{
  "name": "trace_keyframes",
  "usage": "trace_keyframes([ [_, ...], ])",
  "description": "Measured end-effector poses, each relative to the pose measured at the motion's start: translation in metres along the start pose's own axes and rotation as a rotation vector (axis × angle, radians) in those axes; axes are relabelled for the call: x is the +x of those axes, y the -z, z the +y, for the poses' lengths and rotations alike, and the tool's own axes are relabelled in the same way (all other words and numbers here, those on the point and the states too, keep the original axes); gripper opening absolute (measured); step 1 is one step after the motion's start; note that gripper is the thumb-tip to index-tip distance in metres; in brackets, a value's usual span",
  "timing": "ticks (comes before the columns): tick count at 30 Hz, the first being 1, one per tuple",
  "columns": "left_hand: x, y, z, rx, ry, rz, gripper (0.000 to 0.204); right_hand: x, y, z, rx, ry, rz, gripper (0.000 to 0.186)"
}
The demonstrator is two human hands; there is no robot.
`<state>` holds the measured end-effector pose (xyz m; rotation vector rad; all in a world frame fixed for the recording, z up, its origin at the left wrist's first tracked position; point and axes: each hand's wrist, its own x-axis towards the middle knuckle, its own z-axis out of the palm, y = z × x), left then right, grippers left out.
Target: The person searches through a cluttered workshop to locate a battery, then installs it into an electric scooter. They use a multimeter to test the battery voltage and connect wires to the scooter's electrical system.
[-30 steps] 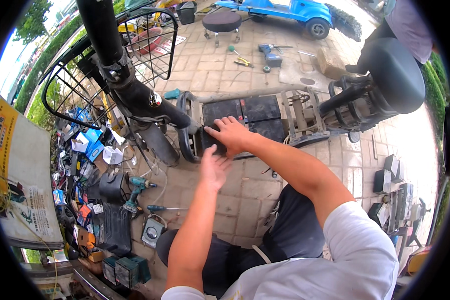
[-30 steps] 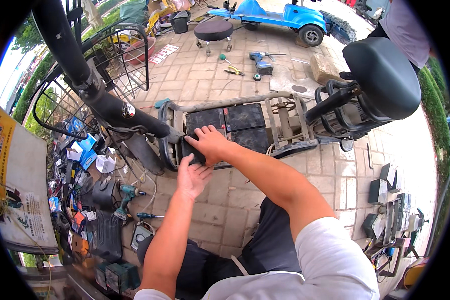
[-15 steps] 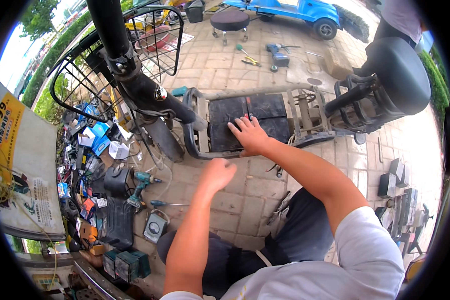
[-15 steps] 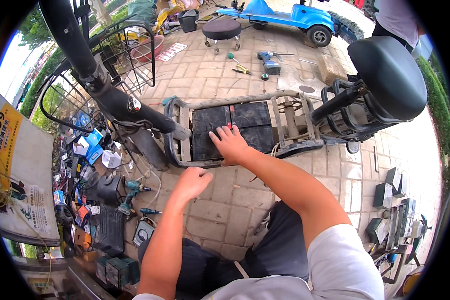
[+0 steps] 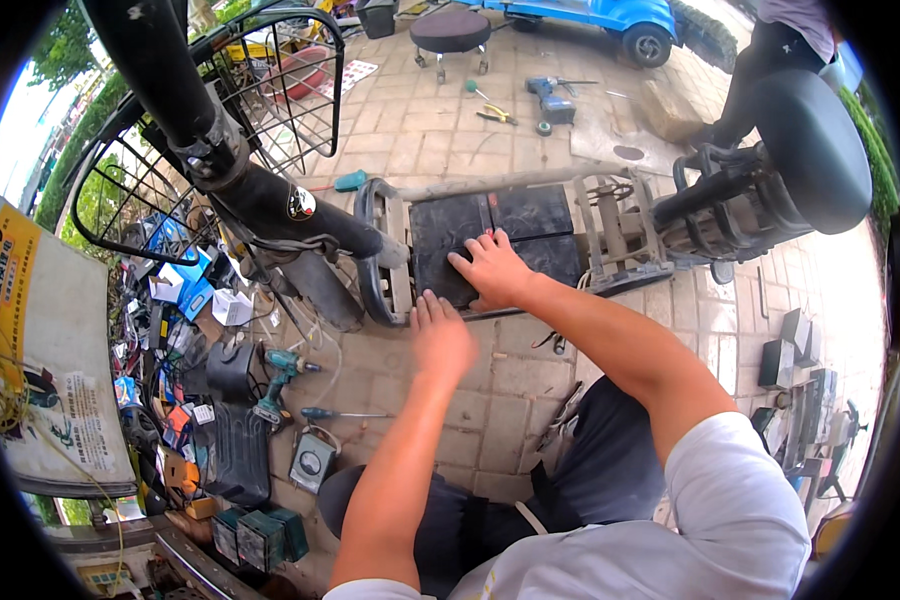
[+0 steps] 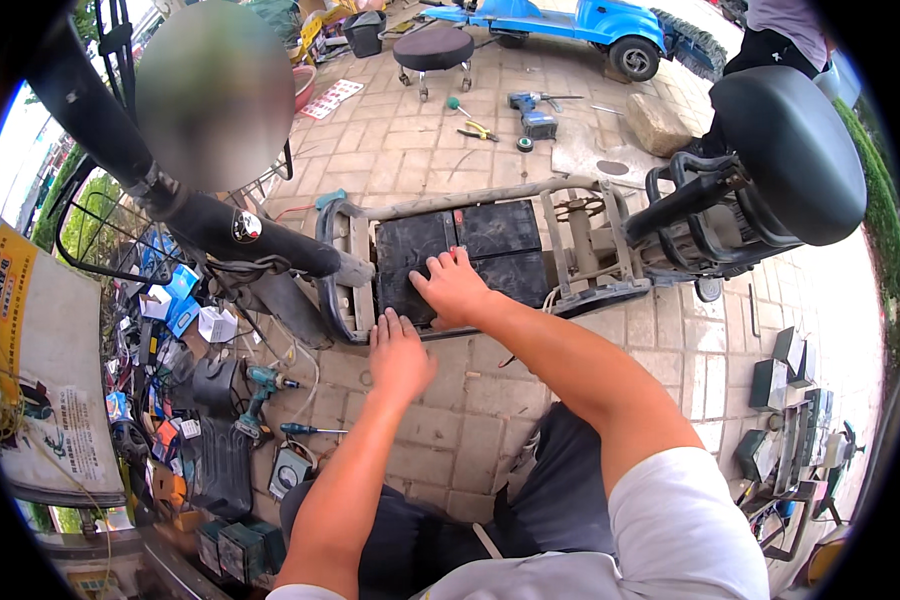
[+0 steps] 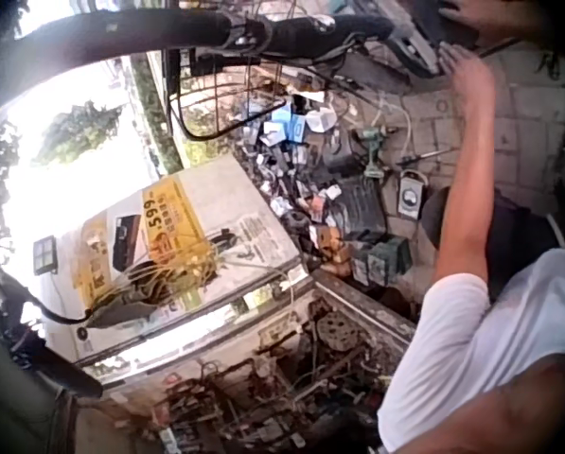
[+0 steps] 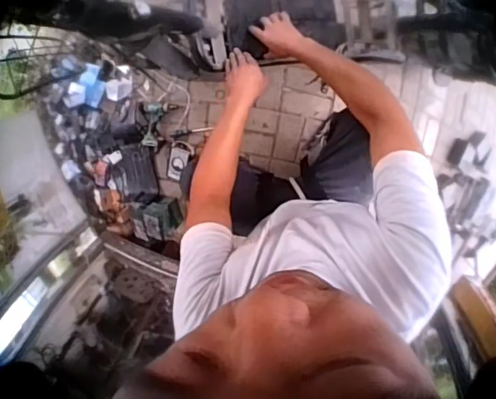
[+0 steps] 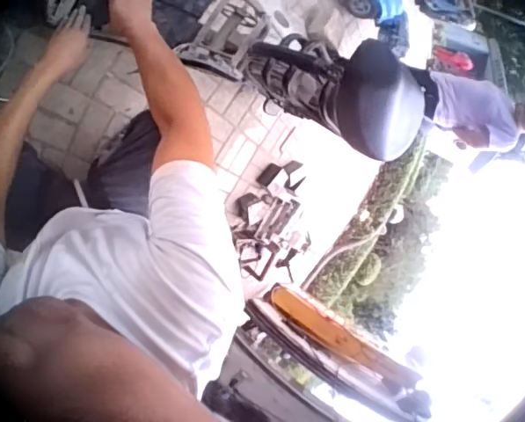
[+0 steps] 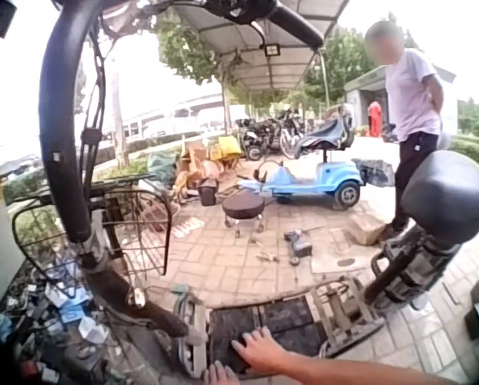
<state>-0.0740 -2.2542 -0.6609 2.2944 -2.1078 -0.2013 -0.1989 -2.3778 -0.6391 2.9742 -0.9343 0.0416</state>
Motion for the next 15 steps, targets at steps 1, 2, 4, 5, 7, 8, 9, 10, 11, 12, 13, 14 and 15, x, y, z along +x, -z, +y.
trace_keyframes([
  [1,0.005,0.010,0.002,-0.033,0.005,-0.047,0.076,0.000,-0.001,0.003,0.028,-0.011,0.001,0.084],
  [2,0.006,0.017,0.001,-0.065,0.017,-0.088,0.075,0.001,-0.001,0.002,0.055,-0.017,0.008,0.087],
  [4,-0.003,0.013,-0.002,-0.014,0.011,-0.066,0.072,-0.001,-0.002,-0.002,0.073,-0.024,0.008,0.092],
  [5,-0.004,0.015,0.000,0.008,0.011,-0.043,0.071,-0.002,-0.001,0.000,0.071,-0.023,0.014,0.095],
  [7,-0.005,0.019,0.001,-0.056,-0.001,-0.020,0.070,-0.004,-0.011,0.004,0.147,-0.025,0.020,0.099],
  [8,-0.005,0.018,0.007,-0.103,-0.008,-0.014,0.069,-0.011,-0.017,0.009,0.179,-0.027,0.007,0.101],
  [9,0.000,0.018,0.005,-0.102,-0.037,0.063,0.065,-0.007,-0.014,0.012,0.210,-0.034,-0.040,0.103],
  [10,0.005,0.018,0.004,-0.128,-0.079,0.123,0.061,-0.009,-0.013,0.012,0.226,-0.042,-0.045,0.104],
  [11,0.018,0.014,0.003,-0.151,-0.151,0.161,0.059,-0.014,-0.013,0.018,0.224,-0.048,-0.027,0.104],
  [12,0.026,0.013,-0.006,-0.150,-0.213,0.206,0.058,-0.011,-0.011,0.014,0.234,-0.040,0.010,0.104],
  [13,0.036,0.013,-0.017,-0.113,-0.240,0.215,0.059,-0.005,-0.012,0.008,0.267,-0.012,0.030,0.104],
  [14,0.049,0.017,-0.017,-0.023,-0.276,0.170,0.066,-0.008,-0.019,0.013,0.281,-0.017,0.025,0.104],
  [15,0.059,0.017,-0.026,0.035,-0.312,0.113,0.072,-0.006,-0.017,0.014,0.300,-0.010,0.029,0.104],
])
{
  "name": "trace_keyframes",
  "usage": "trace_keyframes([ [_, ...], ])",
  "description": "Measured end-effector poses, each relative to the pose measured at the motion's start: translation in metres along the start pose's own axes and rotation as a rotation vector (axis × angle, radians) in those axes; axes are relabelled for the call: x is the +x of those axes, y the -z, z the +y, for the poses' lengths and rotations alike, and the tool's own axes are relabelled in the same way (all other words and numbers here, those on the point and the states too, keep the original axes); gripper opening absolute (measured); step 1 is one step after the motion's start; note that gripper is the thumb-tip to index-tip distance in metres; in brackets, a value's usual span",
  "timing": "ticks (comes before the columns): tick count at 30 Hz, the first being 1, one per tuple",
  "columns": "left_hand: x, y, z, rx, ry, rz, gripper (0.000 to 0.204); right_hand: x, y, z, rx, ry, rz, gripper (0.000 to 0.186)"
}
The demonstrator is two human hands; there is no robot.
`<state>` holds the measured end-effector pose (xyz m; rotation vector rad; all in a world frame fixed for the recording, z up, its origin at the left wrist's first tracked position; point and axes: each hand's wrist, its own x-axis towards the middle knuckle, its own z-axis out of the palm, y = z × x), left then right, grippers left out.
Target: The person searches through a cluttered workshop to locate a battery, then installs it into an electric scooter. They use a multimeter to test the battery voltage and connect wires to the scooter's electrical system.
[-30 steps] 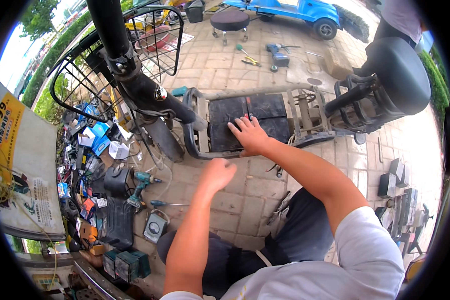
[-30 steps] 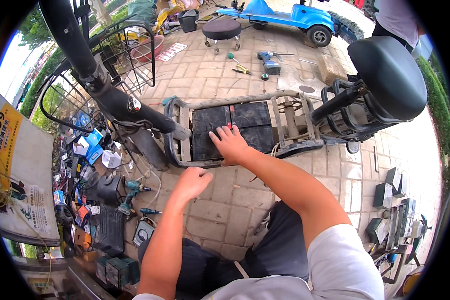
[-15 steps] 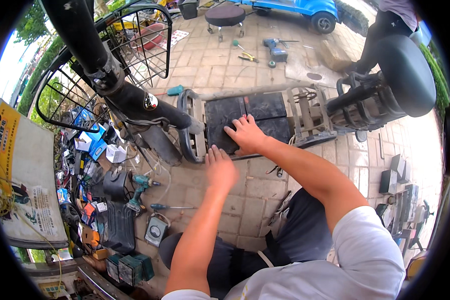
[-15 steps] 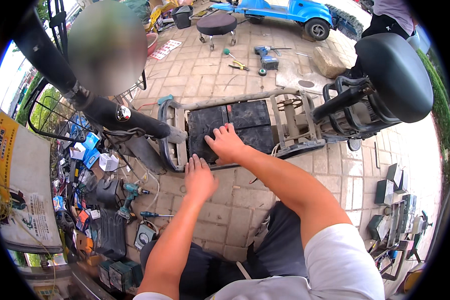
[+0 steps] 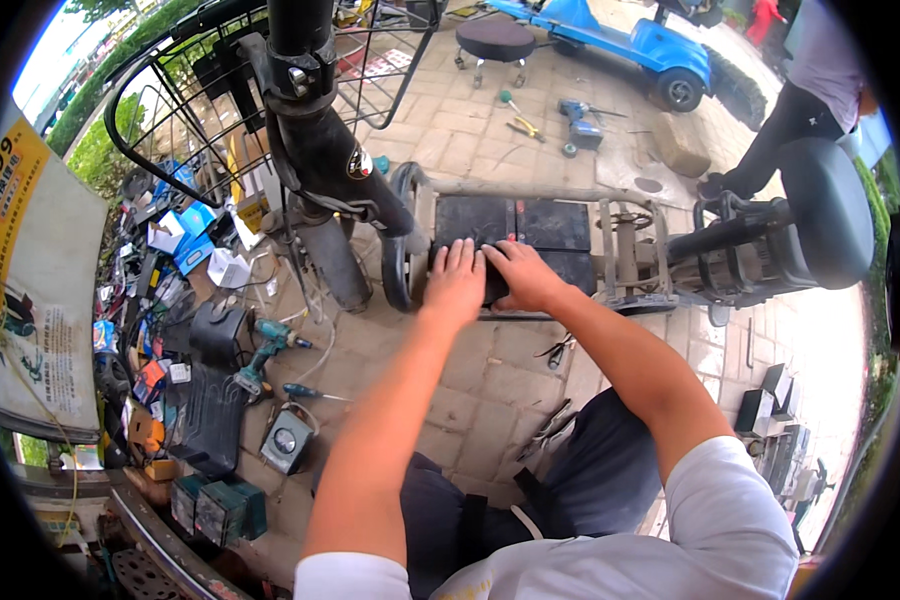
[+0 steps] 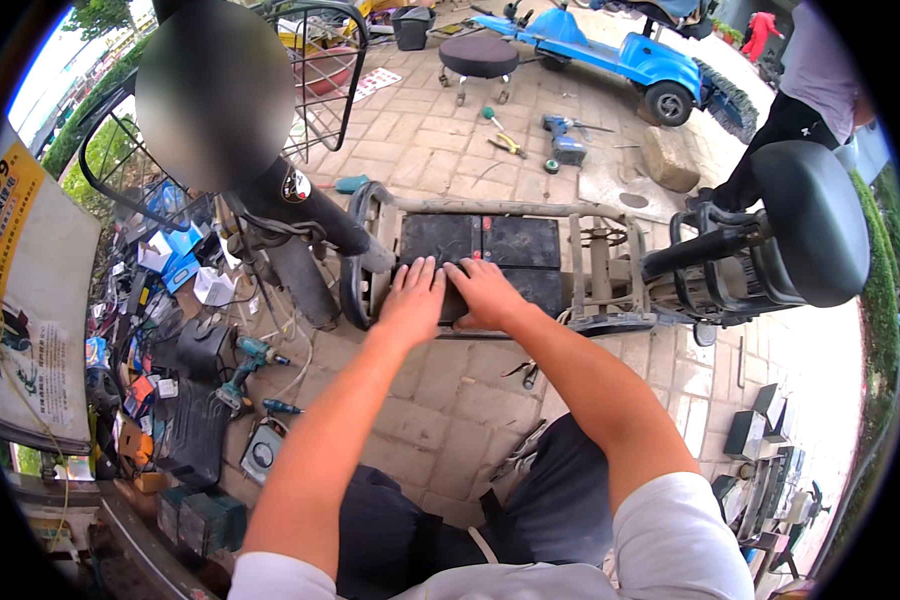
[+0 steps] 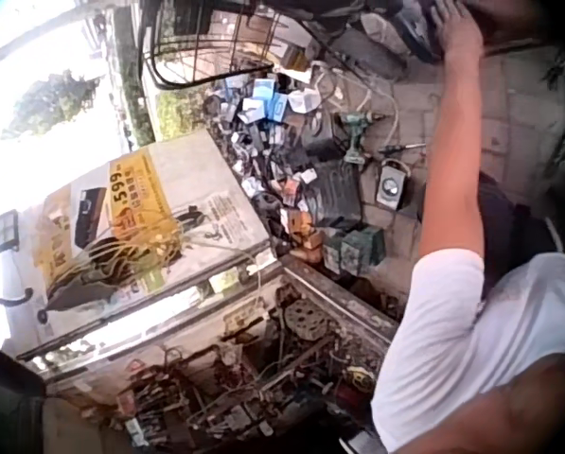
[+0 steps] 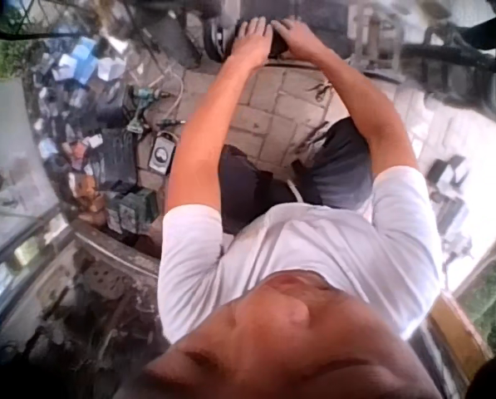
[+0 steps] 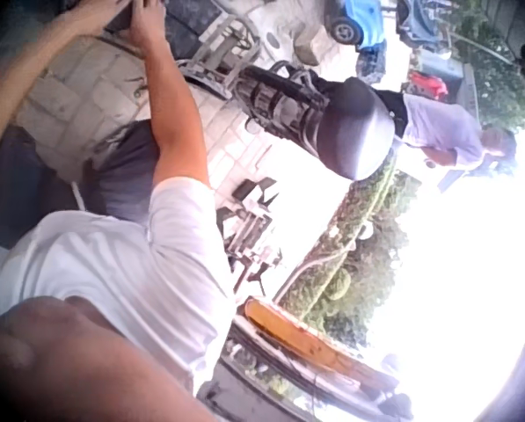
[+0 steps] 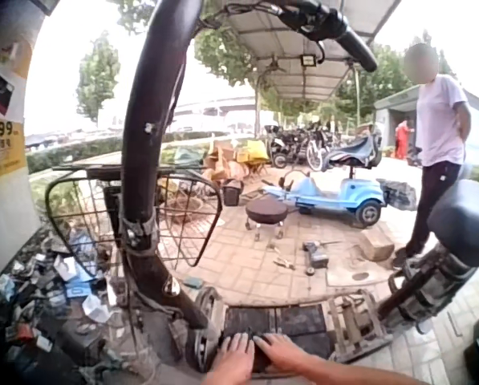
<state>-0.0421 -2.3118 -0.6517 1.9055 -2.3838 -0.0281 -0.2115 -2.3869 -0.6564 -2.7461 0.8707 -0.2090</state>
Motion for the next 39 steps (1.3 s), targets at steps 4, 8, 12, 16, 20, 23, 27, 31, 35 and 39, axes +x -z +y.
trace_keyframes([
  [4,0.027,0.020,-0.015,0.077,-0.116,-0.224,0.098,0.000,0.008,0.001,-0.056,0.004,0.012,0.106],
  [8,0.029,0.031,-0.024,0.028,-0.177,-0.280,0.091,0.004,0.013,-0.006,-0.121,0.093,0.096,0.104],
  [12,0.019,0.033,-0.031,-0.058,-0.175,-0.212,0.089,0.006,0.025,-0.019,-0.172,0.077,0.048,0.100],
  [16,0.018,0.019,-0.030,-0.009,-0.163,-0.142,0.095,0.006,0.015,-0.014,-0.195,0.008,0.064,0.094],
  [20,0.000,-0.013,-0.007,0.051,-0.164,-0.119,0.095,-0.011,0.028,-0.003,-0.315,-0.036,0.150,0.073],
  [23,-0.020,-0.012,0.002,-0.016,-0.095,-0.269,0.087,-0.014,0.042,-0.004,-0.231,-0.162,-0.156,0.056],
  [27,-0.032,0.023,-0.035,-0.467,-0.093,-0.268,0.073,-0.017,0.035,-0.020,-0.220,-0.049,-0.272,0.040],
  [31,-0.099,0.106,-0.052,-1.060,0.051,-0.376,0.052,-0.065,0.066,-0.030,-0.121,0.013,-0.464,0.048],
  [35,-0.278,0.050,-0.120,-0.971,0.778,-0.154,0.029,-0.068,0.021,-0.078,0.306,0.313,-0.704,0.048],
  [39,-0.425,-0.070,-0.097,-0.439,1.094,-0.219,0.035,-0.089,-0.047,-0.108,0.117,0.427,-1.145,0.039],
])
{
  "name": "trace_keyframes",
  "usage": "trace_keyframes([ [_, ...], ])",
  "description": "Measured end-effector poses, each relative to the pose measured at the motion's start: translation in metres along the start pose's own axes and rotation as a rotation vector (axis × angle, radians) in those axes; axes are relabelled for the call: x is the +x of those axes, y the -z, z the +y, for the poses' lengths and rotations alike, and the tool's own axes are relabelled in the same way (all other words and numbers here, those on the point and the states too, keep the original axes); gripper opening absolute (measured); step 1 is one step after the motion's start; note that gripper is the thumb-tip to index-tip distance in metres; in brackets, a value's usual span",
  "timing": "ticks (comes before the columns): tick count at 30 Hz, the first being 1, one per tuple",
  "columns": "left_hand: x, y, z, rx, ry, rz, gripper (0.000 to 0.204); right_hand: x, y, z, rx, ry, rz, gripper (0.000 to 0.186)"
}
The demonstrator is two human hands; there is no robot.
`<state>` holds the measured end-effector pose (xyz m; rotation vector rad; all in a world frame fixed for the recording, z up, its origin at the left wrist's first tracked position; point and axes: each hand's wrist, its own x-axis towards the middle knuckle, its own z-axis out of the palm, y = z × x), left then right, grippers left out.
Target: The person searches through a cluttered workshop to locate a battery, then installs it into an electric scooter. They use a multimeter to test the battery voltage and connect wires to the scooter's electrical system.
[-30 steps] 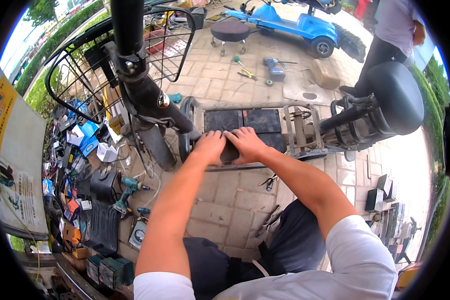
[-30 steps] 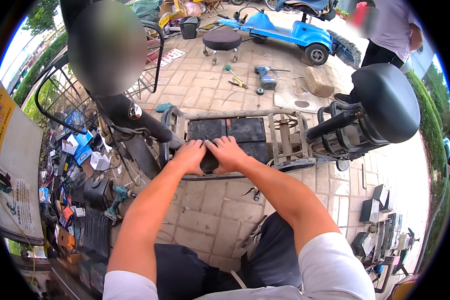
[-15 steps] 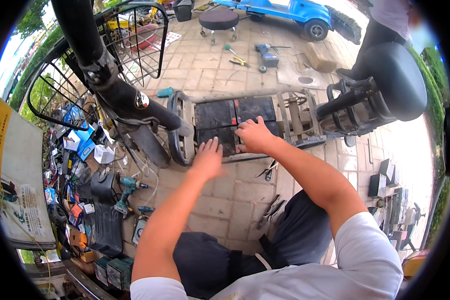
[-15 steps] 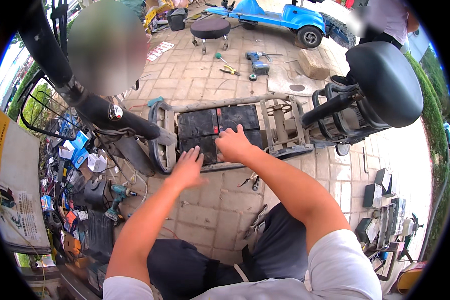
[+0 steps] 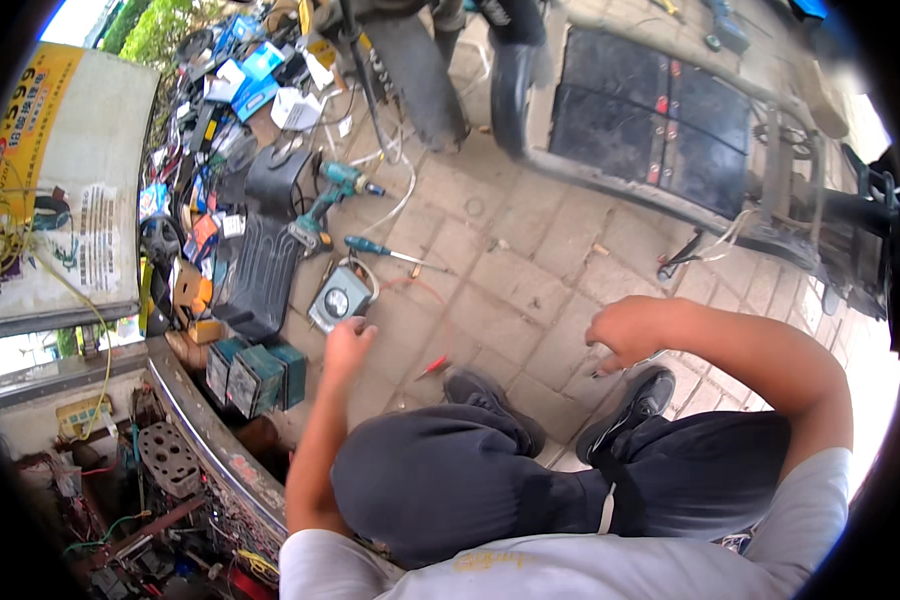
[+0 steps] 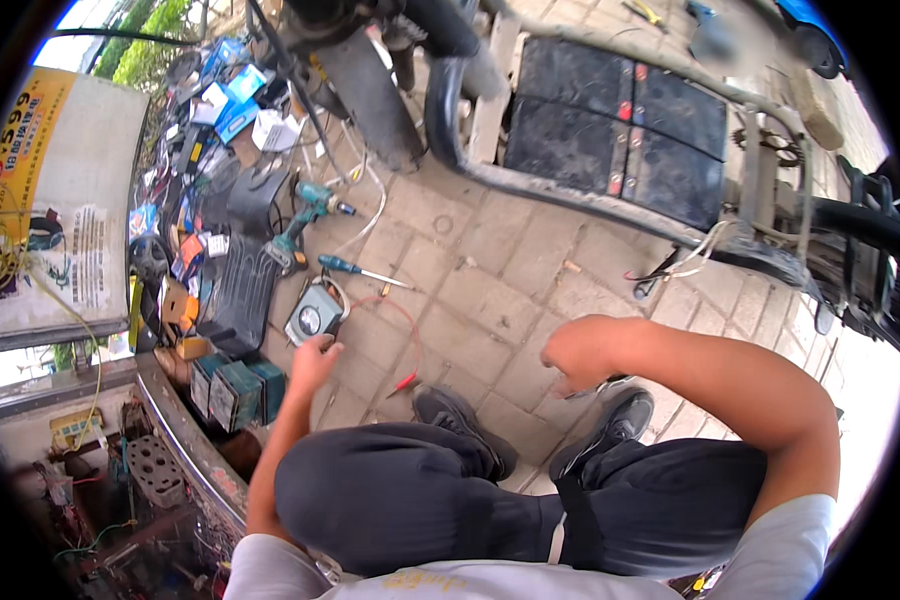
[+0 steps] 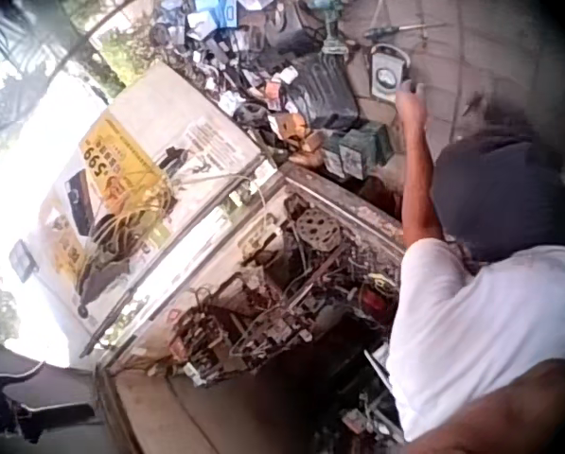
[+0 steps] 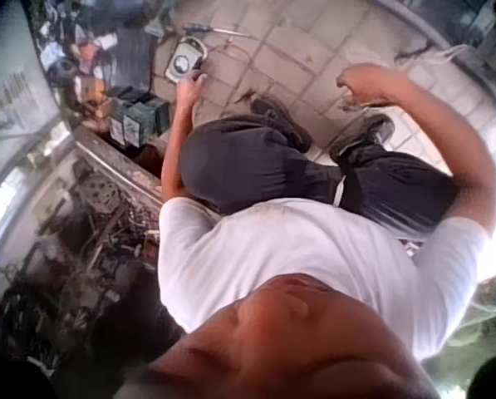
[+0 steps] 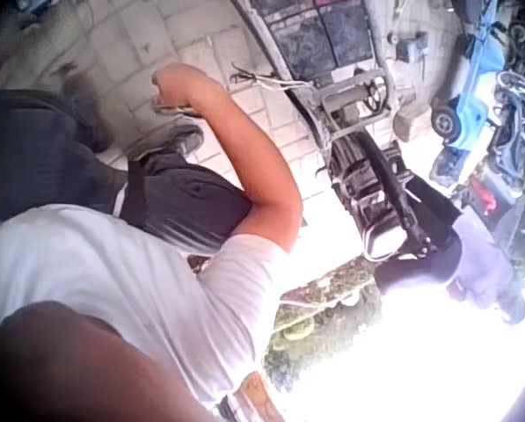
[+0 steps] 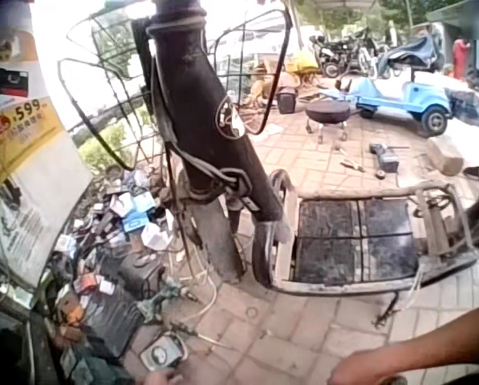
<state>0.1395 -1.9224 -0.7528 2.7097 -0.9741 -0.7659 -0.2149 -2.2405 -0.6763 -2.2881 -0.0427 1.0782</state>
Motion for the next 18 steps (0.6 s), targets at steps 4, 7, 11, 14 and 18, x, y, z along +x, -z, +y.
trace_keyframes([
  [4,-0.010,-0.054,-0.028,0.196,0.156,0.182,0.084,0.026,-0.119,0.045,-0.268,-0.180,-0.062,0.026],
  [7,0.019,-0.042,-0.049,0.330,0.016,0.239,0.113,0.023,-0.190,0.072,-0.329,-0.204,0.201,0.025],
  [11,0.076,-0.004,-0.050,0.495,-0.036,0.005,0.137,0.019,-0.186,0.081,-0.206,-0.175,0.242,0.029],
  [14,0.098,0.009,-0.043,0.537,-0.067,-0.189,0.138,0.022,-0.151,0.079,-0.079,-0.165,0.250,0.034],
  [18,0.091,0.020,-0.034,0.374,-0.035,-0.184,0.136,0.029,-0.111,0.063,0.063,-0.107,0.308,0.040],
])
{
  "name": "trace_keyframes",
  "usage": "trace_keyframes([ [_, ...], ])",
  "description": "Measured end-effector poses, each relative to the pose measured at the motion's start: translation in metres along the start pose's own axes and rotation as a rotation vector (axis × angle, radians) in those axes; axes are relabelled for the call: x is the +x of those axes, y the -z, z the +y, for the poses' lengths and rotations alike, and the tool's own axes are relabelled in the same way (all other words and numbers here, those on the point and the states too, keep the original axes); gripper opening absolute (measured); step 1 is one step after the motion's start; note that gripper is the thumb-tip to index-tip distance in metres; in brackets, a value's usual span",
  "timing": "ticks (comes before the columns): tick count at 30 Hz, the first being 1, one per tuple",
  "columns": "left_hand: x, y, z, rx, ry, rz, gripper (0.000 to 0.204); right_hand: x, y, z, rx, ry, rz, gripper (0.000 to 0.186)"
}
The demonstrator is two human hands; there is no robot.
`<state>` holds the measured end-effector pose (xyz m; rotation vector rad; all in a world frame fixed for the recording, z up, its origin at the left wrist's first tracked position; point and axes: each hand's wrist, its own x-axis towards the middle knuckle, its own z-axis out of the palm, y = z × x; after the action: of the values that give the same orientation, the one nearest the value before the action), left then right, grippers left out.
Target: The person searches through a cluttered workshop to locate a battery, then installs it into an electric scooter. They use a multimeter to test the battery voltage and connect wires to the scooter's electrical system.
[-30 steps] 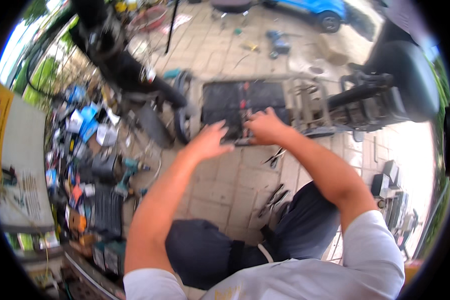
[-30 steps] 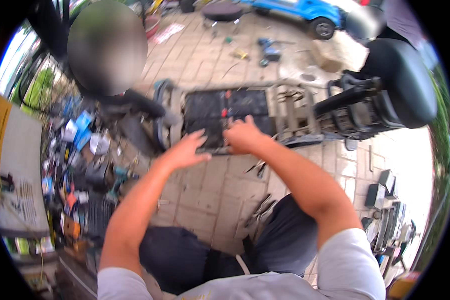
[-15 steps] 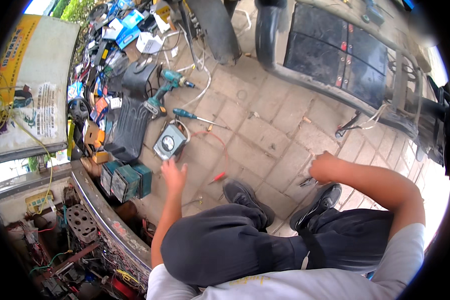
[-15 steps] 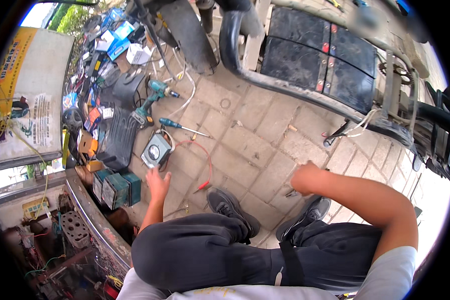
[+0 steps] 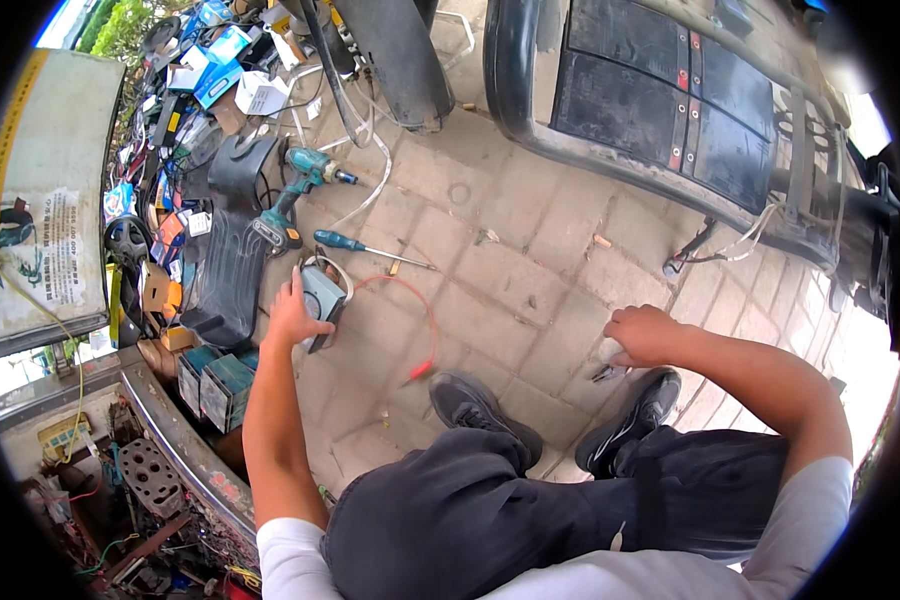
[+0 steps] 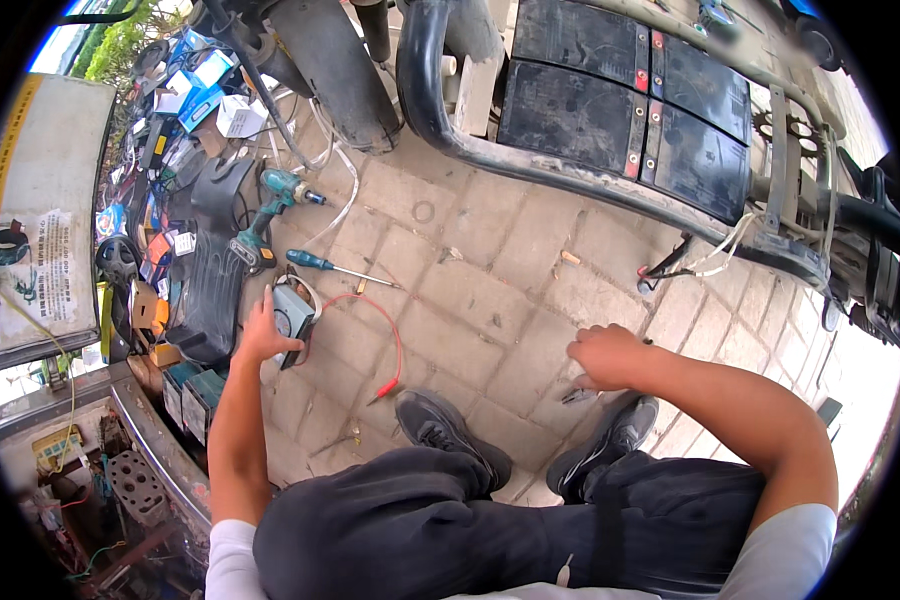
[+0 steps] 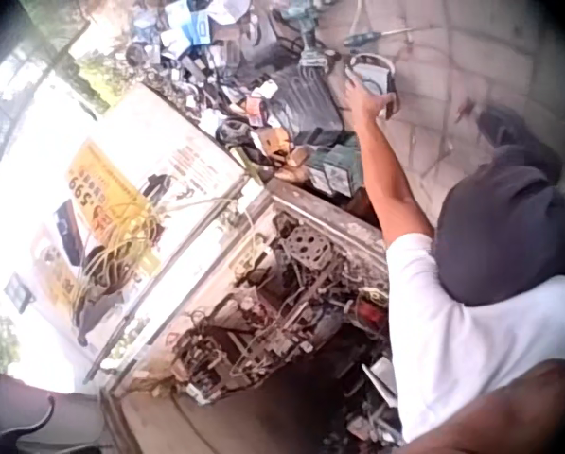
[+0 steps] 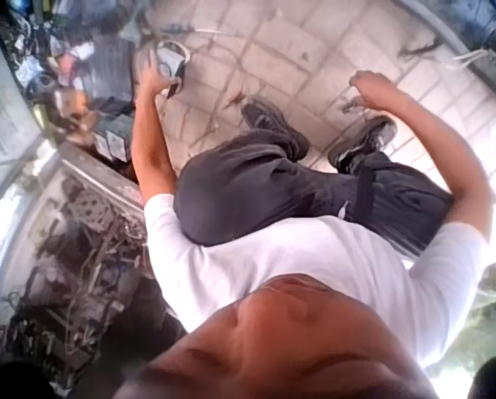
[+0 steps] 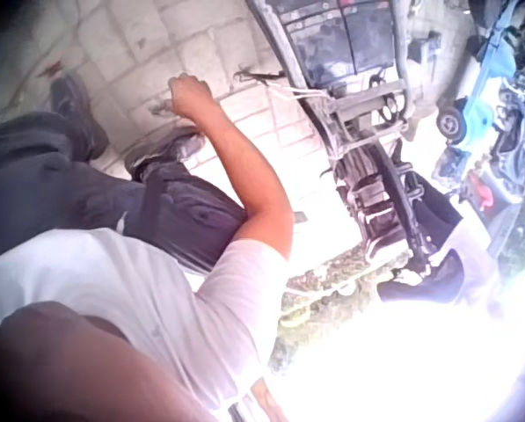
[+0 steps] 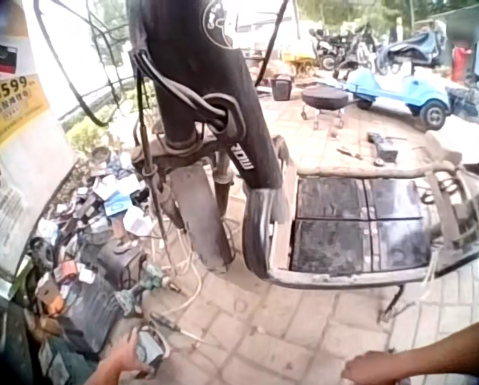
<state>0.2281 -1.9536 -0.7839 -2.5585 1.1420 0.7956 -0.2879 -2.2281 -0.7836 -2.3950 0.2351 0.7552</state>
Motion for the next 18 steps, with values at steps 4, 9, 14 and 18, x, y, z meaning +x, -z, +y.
trace_keyframes([
  [4,-0.054,0.012,0.042,-0.159,0.052,0.285,0.126,0.026,0.028,-0.039,0.445,0.086,0.017,0.058],
  [9,-0.131,0.058,0.129,-0.819,-0.101,0.287,0.119,0.064,0.060,-0.142,1.229,0.114,-0.008,0.102],
  [14,-0.161,0.053,0.199,-1.225,-0.327,0.244,0.091,0.072,0.077,-0.164,1.459,0.126,0.379,0.098],
  [18,-0.150,0.047,0.192,-1.507,-0.351,0.321,0.072,0.049,0.077,-0.144,1.394,0.074,0.422,0.088],
])
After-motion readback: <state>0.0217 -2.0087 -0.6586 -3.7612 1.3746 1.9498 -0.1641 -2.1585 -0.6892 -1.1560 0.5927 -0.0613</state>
